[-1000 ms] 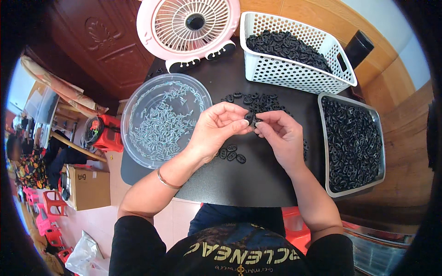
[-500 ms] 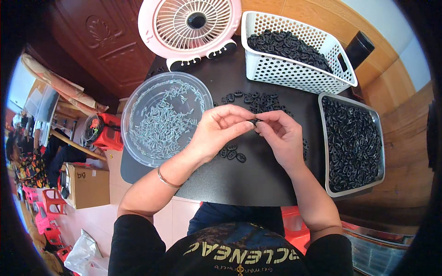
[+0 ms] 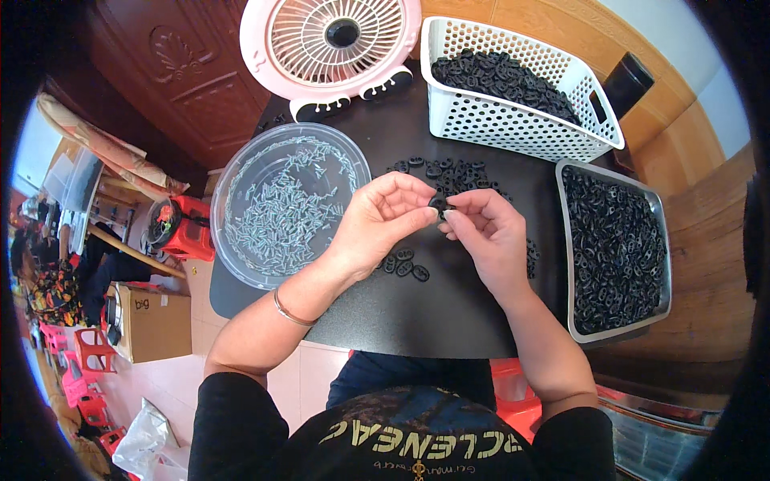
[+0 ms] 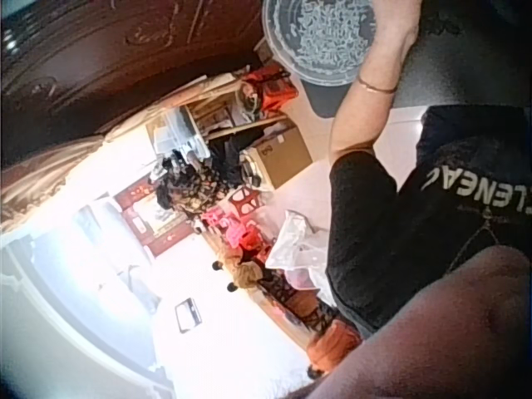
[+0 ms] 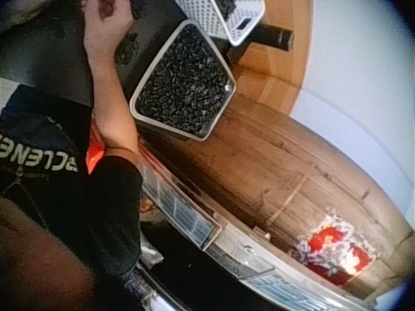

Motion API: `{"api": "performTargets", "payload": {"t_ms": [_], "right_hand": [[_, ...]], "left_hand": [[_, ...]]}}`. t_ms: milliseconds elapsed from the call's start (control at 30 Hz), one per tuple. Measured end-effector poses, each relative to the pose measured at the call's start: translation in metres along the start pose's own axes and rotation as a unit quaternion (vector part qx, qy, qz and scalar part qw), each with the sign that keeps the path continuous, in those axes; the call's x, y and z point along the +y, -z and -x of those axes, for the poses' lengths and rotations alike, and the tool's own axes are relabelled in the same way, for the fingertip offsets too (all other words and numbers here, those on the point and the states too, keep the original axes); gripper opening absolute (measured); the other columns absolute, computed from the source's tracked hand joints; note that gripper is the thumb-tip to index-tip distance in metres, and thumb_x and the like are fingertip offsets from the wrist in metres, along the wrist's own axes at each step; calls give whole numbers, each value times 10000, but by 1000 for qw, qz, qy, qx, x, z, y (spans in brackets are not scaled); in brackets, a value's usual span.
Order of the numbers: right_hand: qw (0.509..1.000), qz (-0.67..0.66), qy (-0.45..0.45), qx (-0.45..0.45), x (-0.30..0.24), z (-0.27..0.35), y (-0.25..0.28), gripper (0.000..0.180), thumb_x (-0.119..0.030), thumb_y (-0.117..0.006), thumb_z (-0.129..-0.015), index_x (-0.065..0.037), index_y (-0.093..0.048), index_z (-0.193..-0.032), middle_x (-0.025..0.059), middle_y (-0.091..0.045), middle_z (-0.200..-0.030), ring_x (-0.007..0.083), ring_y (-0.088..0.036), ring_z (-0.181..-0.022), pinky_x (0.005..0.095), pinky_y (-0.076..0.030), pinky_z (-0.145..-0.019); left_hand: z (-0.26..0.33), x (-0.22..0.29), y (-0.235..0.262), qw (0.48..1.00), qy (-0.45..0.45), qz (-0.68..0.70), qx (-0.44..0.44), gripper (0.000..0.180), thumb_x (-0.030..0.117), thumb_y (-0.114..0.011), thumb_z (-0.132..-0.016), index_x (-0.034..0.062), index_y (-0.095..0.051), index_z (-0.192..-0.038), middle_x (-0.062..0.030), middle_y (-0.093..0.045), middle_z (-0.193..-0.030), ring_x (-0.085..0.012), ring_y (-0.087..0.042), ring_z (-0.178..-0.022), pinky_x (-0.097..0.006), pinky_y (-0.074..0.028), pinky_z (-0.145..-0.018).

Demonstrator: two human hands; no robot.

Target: The person sits at a table and repeatedly picks up small black plastic rings and silver metal screws. They insert the screws into the rings and place the assembled units into a clear plastic bowl. The process is repetitive, with the person handling items one by one.

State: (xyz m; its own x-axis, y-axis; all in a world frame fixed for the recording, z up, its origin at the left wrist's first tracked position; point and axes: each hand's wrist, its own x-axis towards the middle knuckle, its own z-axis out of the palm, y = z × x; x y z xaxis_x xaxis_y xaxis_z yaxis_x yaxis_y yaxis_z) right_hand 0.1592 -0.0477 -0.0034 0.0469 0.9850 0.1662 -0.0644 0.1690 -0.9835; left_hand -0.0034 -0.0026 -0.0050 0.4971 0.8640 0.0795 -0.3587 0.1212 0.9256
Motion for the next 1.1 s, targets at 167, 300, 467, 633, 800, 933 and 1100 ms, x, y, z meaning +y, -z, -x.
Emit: {"api": "performTargets", "payload": {"t_ms": [167, 300, 467, 633, 800, 933, 1100], "right_hand": [[998, -59, -5, -2, 2, 0, -1, 118, -1, -557, -808, 16, -536, -923, 85, -599, -839, 122, -607, -739, 229, -512, -675], [998, -62, 9, 5, 3, 0, -3, 114, 2, -556, -808, 15, -533, -920, 87, -600, -845, 122, -607, -743, 232, -514, -677], [998, -61, 7, 10, 4, 1, -3, 116, 4, -560, -805, 15, -531, -916, 89, -604, -844, 125, -608, -734, 230, -513, -668], [997, -71, 1, 12, 2, 2, -3, 109, 4, -566, -802, 13, -530, -904, 93, -609, -832, 127, -609, -718, 228, -513, -659], [998, -66, 3, 22, 0, 3, -4, 97, 7, -567, -801, 17, -527, -888, 105, -609, -822, 133, -611, -719, 233, -516, -655], [997, -74, 14, 23, 4, 3, -4, 92, 10, -572, -797, 18, -526, -876, 109, -609, -814, 138, -614, -716, 238, -519, -655], [996, -85, 1, 17, 2, 3, -3, 89, 13, -577, -792, 19, -529, -867, 114, -611, -801, 142, -617, -711, 238, -523, -648]], "left_hand": [[-1, 1, -1, 1000, -6, -3, -2, 164, -18, -591, -784, 14, -531, -933, -46, -605, -839, -86, -585, -786, -215, -484, -730], [-1, -1, 0, 1000, -14, -5, 2, 147, -15, -590, -786, 13, -535, -920, -48, -609, -829, -88, -590, -773, -217, -489, -720], [0, -1, -1, 1000, -16, -14, 4, 138, -16, -592, -784, 11, -542, -910, -48, -613, -814, -86, -591, -760, -210, -489, -709], [0, -1, -1, 1000, -14, -16, 5, 139, -15, -599, -779, 6, -552, -908, -48, -615, -801, -85, -590, -756, -205, -488, -704], [0, -1, -3, 999, -16, -27, 15, 138, -16, -601, -776, -1, -558, -906, -55, -618, -803, -90, -593, -753, -212, -492, -703], [1, 0, -3, 999, -15, -38, 19, 133, -25, -600, -774, -8, -560, -900, -60, -619, -806, -102, -598, -764, -226, -498, -713], [2, 0, -4, 999, -16, -28, 11, 111, -39, -589, -776, -18, -565, -882, -83, -623, -809, -122, -608, -774, -243, -503, -730]]}}
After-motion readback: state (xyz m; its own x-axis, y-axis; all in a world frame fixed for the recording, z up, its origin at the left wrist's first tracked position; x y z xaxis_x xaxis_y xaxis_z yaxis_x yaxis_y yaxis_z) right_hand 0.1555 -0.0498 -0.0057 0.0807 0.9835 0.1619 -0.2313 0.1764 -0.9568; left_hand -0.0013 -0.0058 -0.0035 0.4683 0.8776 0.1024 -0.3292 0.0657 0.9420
